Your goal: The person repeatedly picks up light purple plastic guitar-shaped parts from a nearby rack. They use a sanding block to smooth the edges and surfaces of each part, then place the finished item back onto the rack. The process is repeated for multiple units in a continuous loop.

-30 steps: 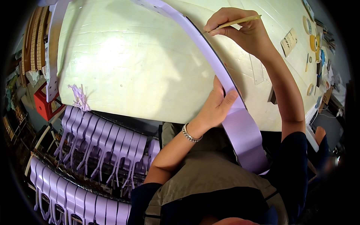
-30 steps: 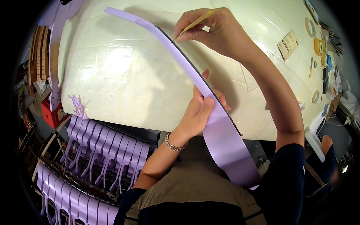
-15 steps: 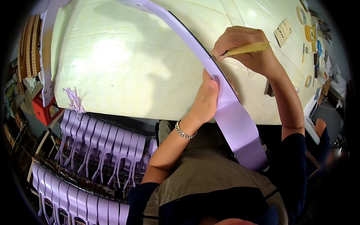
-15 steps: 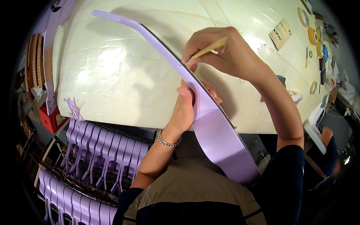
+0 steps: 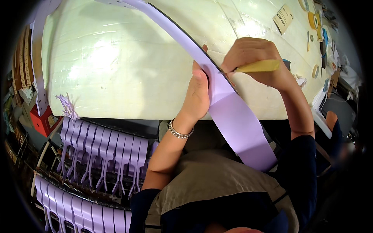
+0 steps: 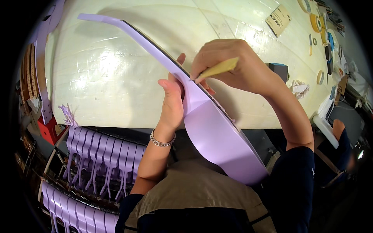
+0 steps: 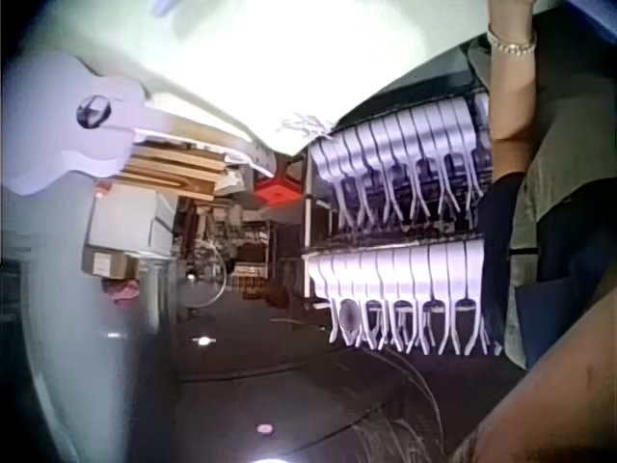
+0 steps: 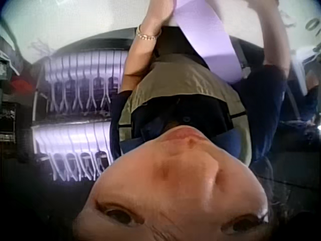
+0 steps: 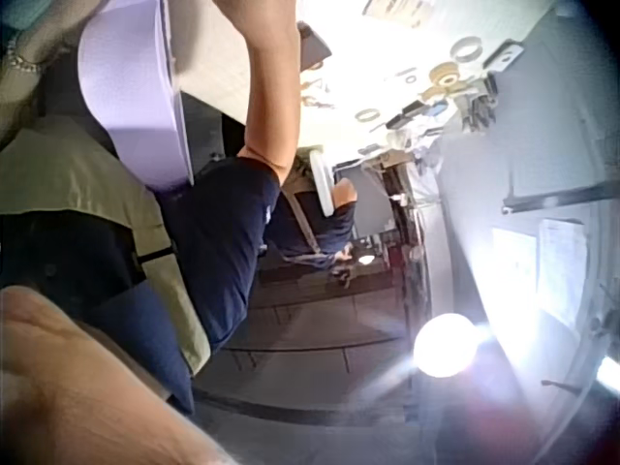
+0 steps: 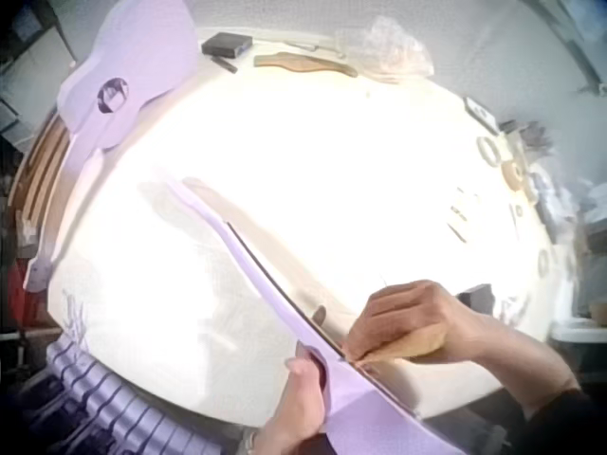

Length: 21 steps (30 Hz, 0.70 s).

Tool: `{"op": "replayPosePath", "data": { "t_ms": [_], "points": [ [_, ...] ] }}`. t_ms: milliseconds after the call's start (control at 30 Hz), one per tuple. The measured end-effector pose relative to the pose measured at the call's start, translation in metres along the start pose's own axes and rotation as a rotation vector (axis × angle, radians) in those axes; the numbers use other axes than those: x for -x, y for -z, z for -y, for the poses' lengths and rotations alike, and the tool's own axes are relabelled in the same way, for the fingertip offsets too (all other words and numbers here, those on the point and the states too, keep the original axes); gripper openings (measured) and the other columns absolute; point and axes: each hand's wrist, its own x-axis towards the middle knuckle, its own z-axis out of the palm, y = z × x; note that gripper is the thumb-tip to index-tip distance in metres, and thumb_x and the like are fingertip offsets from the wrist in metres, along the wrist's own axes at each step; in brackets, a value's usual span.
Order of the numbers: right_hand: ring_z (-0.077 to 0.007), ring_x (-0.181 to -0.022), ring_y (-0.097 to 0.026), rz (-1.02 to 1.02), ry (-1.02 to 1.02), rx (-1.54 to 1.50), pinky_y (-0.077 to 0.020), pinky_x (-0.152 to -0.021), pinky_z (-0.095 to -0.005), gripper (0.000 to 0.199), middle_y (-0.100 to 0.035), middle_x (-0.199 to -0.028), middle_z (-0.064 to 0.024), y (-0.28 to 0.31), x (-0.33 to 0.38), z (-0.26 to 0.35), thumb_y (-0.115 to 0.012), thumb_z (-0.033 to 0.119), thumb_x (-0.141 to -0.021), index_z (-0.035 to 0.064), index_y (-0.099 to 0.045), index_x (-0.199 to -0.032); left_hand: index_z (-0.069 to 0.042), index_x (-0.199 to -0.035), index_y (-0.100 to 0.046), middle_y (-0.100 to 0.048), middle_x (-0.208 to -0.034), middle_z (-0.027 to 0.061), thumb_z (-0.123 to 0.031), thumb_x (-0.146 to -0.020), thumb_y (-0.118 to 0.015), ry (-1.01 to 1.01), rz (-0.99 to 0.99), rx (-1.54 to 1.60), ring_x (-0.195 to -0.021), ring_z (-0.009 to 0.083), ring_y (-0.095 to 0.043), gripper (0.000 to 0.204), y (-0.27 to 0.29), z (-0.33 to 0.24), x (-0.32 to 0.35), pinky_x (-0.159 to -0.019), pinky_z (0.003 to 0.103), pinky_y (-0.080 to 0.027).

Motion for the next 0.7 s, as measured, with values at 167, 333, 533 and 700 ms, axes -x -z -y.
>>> {"op": "replayPosePath", "data": {
  "t_ms": [167,333,533,700],
  "points": [
    [-0.0233,-0.071,-0.06,0.017,0.024,-0.015,-0.0476,-0.062,-0.0299,0.014,-0.064,-0.076,-0.0037,0.002,0.01,0.002,-0.067,0.0,-0.063,0.0065,-0.065,-0.075,0.003,-0.142,0.002,-0.057,-0.091,0.0132,-0.081,-0.075,-0.016,-0.014,-0.042,-0.047,-0.081,0.0223,-0.059,0.109,-0.001,0.0,0.0,-0.075,0.032,-0.047],
    [-0.0226,-0.069,-0.06,0.054,0.045,-0.03,-0.0479,-0.06,-0.0301,0.012,-0.065,-0.074,-0.0044,0.006,0.025,0.007,-0.066,0.003,-0.064,0.0059,-0.065,-0.075,0.006,-0.141,-0.003,-0.058,-0.09,0.0105,-0.082,-0.074,-0.017,-0.028,-0.054,-0.1,-0.081,0.0153,-0.054,0.111,-0.001,-0.002,-0.002,-0.078,0.026,-0.043],
    [-0.0223,-0.067,-0.062,0.02,0.093,-0.024,-0.0483,-0.057,-0.0289,0.009,-0.066,-0.073,-0.0059,0.005,0.029,0.006,-0.067,0.007,-0.064,0.0047,-0.065,-0.072,0.004,-0.142,-0.005,-0.058,-0.087,0.0119,-0.082,-0.074,-0.017,-0.01,-0.084,-0.09,-0.079,0.0166,-0.055,0.11,-0.005,-0.005,0.0,-0.075,0.026,-0.044],
    [-0.0219,-0.07,-0.06,-0.003,-0.014,-0.065,-0.0475,-0.063,-0.0292,0.015,-0.065,-0.075,-0.003,0.002,0.038,0.008,-0.069,0.001,-0.063,0.007,-0.066,-0.076,0.004,-0.142,-0.006,-0.057,-0.085,0.0123,-0.081,-0.075,-0.018,0.002,-0.117,-0.058,-0.08,0.0161,-0.054,0.11,-0.006,-0.004,0.0,-0.076,0.027,-0.044]
  ]
}}
